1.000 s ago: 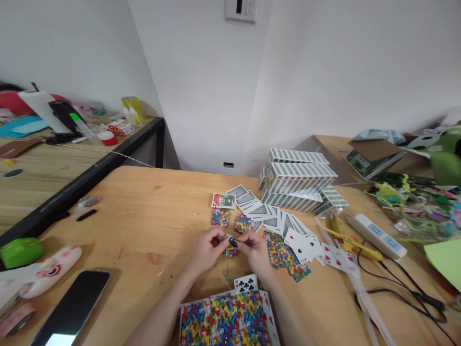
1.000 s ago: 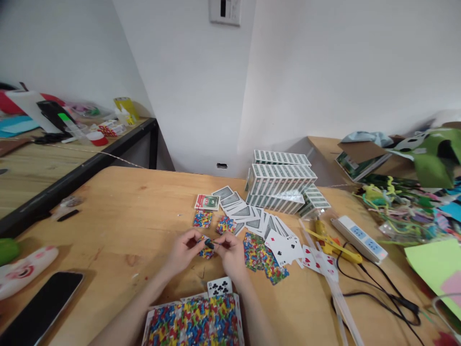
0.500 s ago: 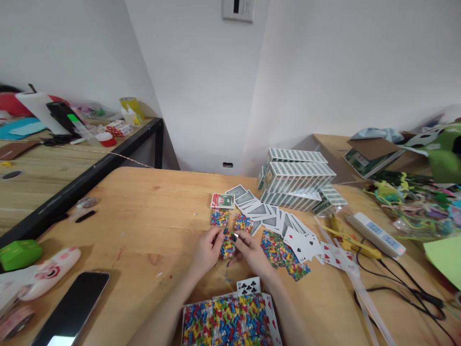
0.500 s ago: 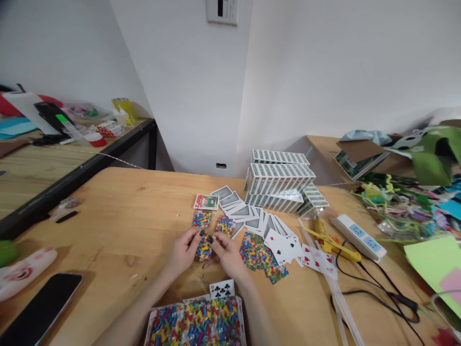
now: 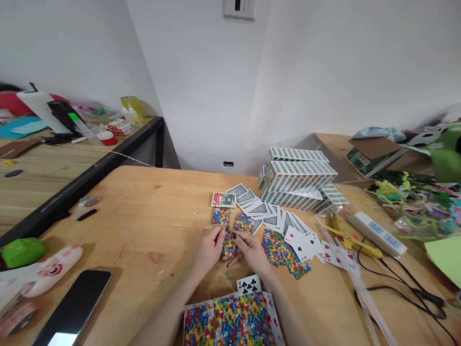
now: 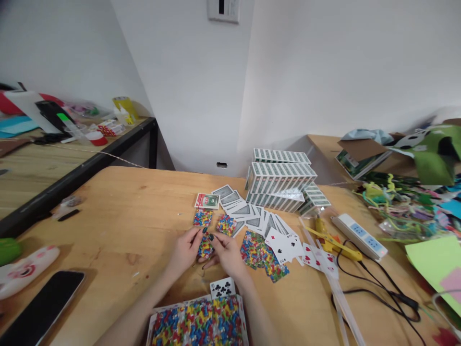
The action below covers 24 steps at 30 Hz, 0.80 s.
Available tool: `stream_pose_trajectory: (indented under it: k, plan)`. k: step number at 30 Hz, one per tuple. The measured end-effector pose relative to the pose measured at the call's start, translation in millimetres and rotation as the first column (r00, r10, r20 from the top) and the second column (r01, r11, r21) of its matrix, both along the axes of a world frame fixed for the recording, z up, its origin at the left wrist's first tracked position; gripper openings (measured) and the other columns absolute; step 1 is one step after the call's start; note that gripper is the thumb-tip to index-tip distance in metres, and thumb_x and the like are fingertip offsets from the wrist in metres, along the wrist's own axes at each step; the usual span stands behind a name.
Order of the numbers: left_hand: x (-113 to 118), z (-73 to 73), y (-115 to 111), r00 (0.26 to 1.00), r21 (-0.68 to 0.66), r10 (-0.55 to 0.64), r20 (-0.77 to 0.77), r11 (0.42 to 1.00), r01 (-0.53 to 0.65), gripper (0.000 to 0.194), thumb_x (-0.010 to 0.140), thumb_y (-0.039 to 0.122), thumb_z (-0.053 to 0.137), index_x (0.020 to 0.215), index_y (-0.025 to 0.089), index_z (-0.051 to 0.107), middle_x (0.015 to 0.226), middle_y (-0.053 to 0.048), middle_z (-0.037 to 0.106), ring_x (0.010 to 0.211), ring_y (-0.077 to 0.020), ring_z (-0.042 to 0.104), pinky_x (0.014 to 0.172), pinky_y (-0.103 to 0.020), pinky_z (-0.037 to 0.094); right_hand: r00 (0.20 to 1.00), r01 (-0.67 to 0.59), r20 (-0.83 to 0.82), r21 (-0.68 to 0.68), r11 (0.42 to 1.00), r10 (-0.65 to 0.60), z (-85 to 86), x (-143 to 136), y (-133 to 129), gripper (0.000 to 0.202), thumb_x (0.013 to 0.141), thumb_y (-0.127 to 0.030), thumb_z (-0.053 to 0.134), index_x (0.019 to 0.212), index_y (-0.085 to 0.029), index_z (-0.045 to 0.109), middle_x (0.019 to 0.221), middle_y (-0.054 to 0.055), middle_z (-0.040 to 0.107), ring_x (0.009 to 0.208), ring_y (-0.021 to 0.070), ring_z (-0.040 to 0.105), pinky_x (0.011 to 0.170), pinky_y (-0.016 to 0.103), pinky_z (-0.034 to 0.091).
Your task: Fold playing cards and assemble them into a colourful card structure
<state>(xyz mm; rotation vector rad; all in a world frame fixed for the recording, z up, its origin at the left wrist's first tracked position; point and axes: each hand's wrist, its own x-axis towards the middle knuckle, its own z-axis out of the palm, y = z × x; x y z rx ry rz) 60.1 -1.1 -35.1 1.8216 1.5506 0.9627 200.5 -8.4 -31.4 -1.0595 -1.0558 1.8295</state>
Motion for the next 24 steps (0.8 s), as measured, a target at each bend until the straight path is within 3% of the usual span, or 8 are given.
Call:
stream_pose_trajectory:
  k: [4, 7, 10, 17, 21, 24]
  plan:
    - [-2.0, -1.8, 3.0, 1.0, -0.052, 0.001, 0.021, 0.999, 0.0, 0.031, 0.084, 0.036, 0.033, 0.074, 0.017, 0.055, 0.061, 0.0, 0.055, 0.057, -0.0119, 0.05, 0.053, -0.021, 0.036, 0.996, 0.068, 0.051, 0.021, 0.997, -0.069, -1.1, 1.2, 0.7, 0.04, 0.072, -0.054, 0.05, 0.091, -0.019, 0.054, 0.062, -0.001, 0.06, 0.05, 0.0167, 0.06, 0.038, 0.025, 0.044]
    - [-4.5, -2.5, 4.6, 0.995, -0.092, -0.104, 0.005, 0.99, 0.104, 0.035, 0.079, 0.04, 0.042, 0.054, 0.016, 0.048, 0.048, 0.004, 0.041, 0.047, -0.0089, 0.038, 0.045, -0.019, 0.028, 0.982, 0.153, 0.096, 0.125, 0.98, -0.166, -2.2, 5.5, 3.3, 0.035, 0.072, -0.053, 0.05, 0.082, -0.019, 0.053, 0.06, -0.001, 0.058, 0.047, 0.0162, 0.059, 0.036, 0.025, 0.043]
    - [-5.7, -1.2, 4.5, 0.982, -0.108, -0.191, 0.0, 0.976, 0.189, 0.038, 0.075, 0.041, 0.048, 0.048, 0.016, 0.041, 0.046, 0.005, 0.034, 0.046, -0.0074, 0.031, 0.044, -0.019, 0.023, 0.968, 0.178, 0.139, 0.203, 0.963, -0.208, -1.2, 9.4, 4.7, 0.036, 0.073, -0.055, 0.048, 0.075, -0.019, 0.052, 0.057, -0.001, 0.057, 0.048, 0.0169, 0.059, 0.037, 0.026, 0.043]
    - [-4.4, 0.7, 1.8, 0.967, -0.087, -0.253, 0.002, 0.964, 0.252, 0.035, 0.08, 0.036, 0.04, 0.052, 0.015, 0.044, 0.049, 0.004, 0.039, 0.048, -0.0081, 0.035, 0.047, -0.019, 0.026, 0.949, 0.168, 0.23, 0.212, 0.963, -0.216, -2.1, 9.5, 4.0, 0.039, 0.074, -0.056, 0.046, 0.075, -0.018, 0.052, 0.04, -0.005, 0.049, 0.032, 0.0149, 0.051, 0.032, 0.025, 0.039]
    - [-2.9, 0.5, 0.7, 0.977, -0.059, -0.211, 0.003, 0.976, 0.211, 0.033, 0.081, 0.034, 0.039, 0.055, 0.016, 0.047, 0.051, 0.003, 0.043, 0.05, -0.0094, 0.039, 0.049, -0.02, 0.029, 0.938, 0.184, 0.254, 0.211, 0.96, -0.235, -2.3, 7.4, 3.1, 0.043, 0.074, -0.058, 0.043, 0.081, -0.017, 0.052, 0.035, -0.007, 0.047, 0.023, 0.0116, 0.044, 0.026, 0.021, 0.03]
    - [-3.8, 0.5, 2.4, 0.997, -0.046, -0.074, 0.025, 0.996, 0.075, 0.03, 0.082, 0.035, 0.036, 0.061, 0.017, 0.047, 0.055, 0.002, 0.048, 0.053, -0.0108, 0.044, 0.052, -0.021, 0.032, 0.932, 0.235, 0.225, 0.225, 0.945, -0.285, -2.1, 6.2, 2.0, 0.046, 0.076, -0.056, 0.042, 0.092, -0.015, 0.053, 0.04, -0.005, 0.051, 0.025, 0.0106, 0.044, 0.028, 0.02, 0.032]
